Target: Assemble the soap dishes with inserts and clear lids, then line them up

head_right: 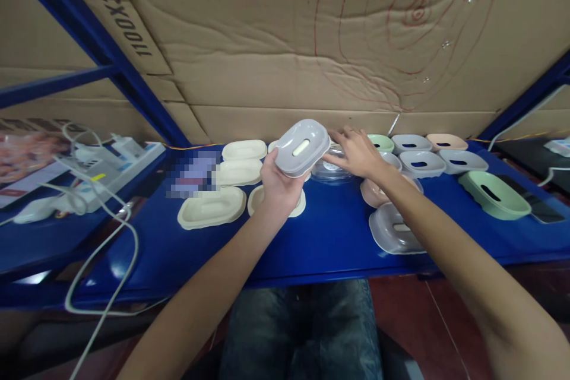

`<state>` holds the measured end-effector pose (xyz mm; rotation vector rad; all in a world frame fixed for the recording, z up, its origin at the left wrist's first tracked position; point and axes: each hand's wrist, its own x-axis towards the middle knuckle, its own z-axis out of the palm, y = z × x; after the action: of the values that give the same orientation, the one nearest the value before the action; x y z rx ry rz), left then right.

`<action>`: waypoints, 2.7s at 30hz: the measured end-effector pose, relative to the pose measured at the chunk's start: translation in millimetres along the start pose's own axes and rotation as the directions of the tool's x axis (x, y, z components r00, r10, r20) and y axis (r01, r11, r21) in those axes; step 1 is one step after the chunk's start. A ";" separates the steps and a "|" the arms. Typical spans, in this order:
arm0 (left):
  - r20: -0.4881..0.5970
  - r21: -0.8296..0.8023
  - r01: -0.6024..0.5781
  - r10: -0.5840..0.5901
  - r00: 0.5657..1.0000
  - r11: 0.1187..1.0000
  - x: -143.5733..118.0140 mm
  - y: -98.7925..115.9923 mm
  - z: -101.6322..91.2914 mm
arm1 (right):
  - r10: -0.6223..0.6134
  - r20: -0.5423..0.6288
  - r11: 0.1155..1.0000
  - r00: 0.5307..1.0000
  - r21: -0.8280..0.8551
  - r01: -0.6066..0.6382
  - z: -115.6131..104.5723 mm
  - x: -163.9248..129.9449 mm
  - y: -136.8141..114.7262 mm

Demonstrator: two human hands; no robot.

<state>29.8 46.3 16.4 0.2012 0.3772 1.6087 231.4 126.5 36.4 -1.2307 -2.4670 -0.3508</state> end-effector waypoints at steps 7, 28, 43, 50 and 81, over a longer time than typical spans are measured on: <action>0.033 0.018 0.024 -0.024 0.999 1.000 2.4 3.1 -4.8 | 0.017 0.010 1.000 1.000 0.007 -0.017 -4.0 -4.5 3.4; 0.071 0.042 0.066 -0.069 0.995 0.997 -7.7 12.1 -4.2 | 0.100 -0.078 0.991 0.992 -0.077 -0.106 -14.2 -26.3 12.0; 0.058 0.078 0.065 -0.070 0.996 0.995 -8.2 12.8 -4.8 | 0.155 -0.120 0.985 0.981 -0.058 -0.163 -15.0 -23.5 21.0; 0.049 0.274 0.196 -0.217 0.975 0.942 -4.7 26.1 2.9 | 0.136 -0.230 0.986 0.964 0.125 -0.109 -62.3 -36.7 6.2; 0.199 0.516 0.229 -0.375 0.906 0.826 -19.6 11.9 -0.5 | -0.136 -0.061 0.970 0.989 0.192 0.146 -51.6 -53.2 -62.0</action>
<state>20.1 26.4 22.1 0.7204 0.5474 1.1187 221.6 32.6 56.9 -0.9593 -2.4860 -0.1653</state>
